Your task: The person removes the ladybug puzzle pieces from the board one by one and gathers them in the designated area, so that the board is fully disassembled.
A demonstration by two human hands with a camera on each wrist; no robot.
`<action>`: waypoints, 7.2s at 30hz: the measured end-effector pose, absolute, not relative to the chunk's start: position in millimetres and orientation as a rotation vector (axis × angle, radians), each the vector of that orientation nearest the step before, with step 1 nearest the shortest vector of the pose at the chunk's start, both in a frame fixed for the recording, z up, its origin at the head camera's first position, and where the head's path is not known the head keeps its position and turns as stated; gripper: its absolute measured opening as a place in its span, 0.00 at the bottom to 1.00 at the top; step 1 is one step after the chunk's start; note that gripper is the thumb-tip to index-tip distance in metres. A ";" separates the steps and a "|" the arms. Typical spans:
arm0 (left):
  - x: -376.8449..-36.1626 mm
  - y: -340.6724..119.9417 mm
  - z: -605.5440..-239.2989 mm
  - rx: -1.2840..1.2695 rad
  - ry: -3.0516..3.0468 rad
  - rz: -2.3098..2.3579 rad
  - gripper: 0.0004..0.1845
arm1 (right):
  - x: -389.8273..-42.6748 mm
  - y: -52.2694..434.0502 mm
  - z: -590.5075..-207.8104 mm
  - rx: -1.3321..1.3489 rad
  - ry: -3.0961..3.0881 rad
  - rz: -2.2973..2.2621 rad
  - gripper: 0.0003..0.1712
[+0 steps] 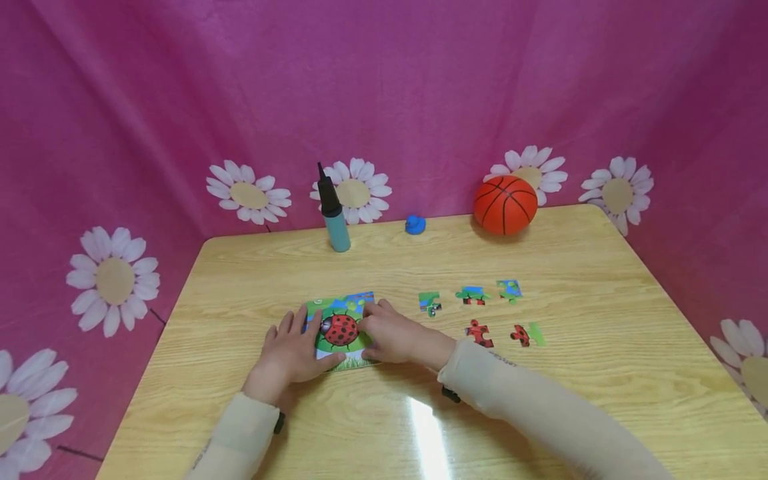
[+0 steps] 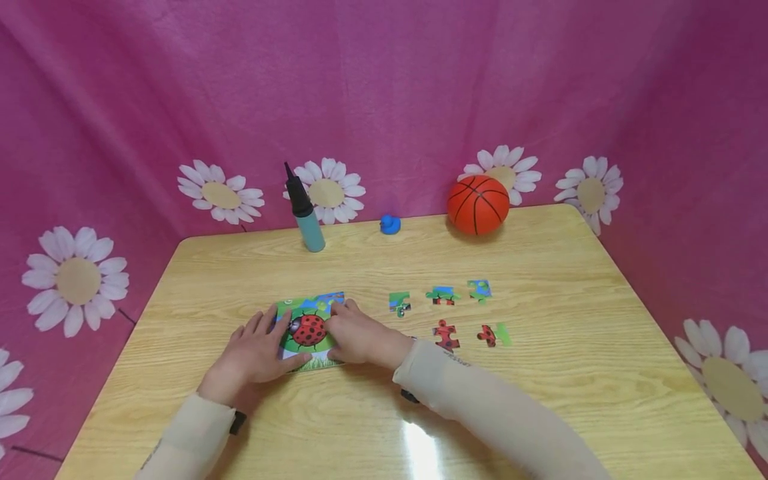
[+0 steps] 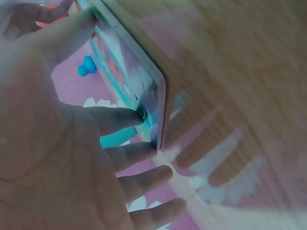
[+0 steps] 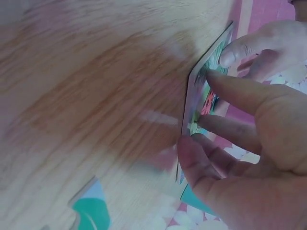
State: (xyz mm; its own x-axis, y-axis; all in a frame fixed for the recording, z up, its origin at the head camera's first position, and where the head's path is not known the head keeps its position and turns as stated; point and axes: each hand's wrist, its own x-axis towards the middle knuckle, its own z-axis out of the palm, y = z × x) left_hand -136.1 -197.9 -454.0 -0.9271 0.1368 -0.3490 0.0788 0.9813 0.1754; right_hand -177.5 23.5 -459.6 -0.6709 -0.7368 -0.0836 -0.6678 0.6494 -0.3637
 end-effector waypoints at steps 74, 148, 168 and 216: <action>-140.3 -195.5 -447.0 0.068 2.596 0.317 0.71 | -160.0 230.0 -420.4 -0.864 2.374 -0.310 0.19; -153.7 -221.1 -440.1 0.284 2.693 0.315 0.50 | -166.5 -7.9 -463.3 -1.011 2.575 -0.556 0.24; -154.1 -221.6 -440.8 0.305 2.703 0.299 0.51 | -183.7 28.2 -468.7 -1.033 2.349 -1.047 0.04; -149.6 -223.3 -440.6 0.288 2.669 0.309 0.61 | -149.1 185.8 -437.5 -1.079 2.137 -0.528 0.15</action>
State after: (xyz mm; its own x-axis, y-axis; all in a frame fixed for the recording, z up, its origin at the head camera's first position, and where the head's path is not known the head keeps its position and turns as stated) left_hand -149.6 -223.3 -440.6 -0.8834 0.2490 -0.3970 0.1518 0.9535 0.2602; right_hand -149.1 185.8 -437.5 -0.4279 -0.8166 -0.3875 -0.5421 0.5749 -0.6129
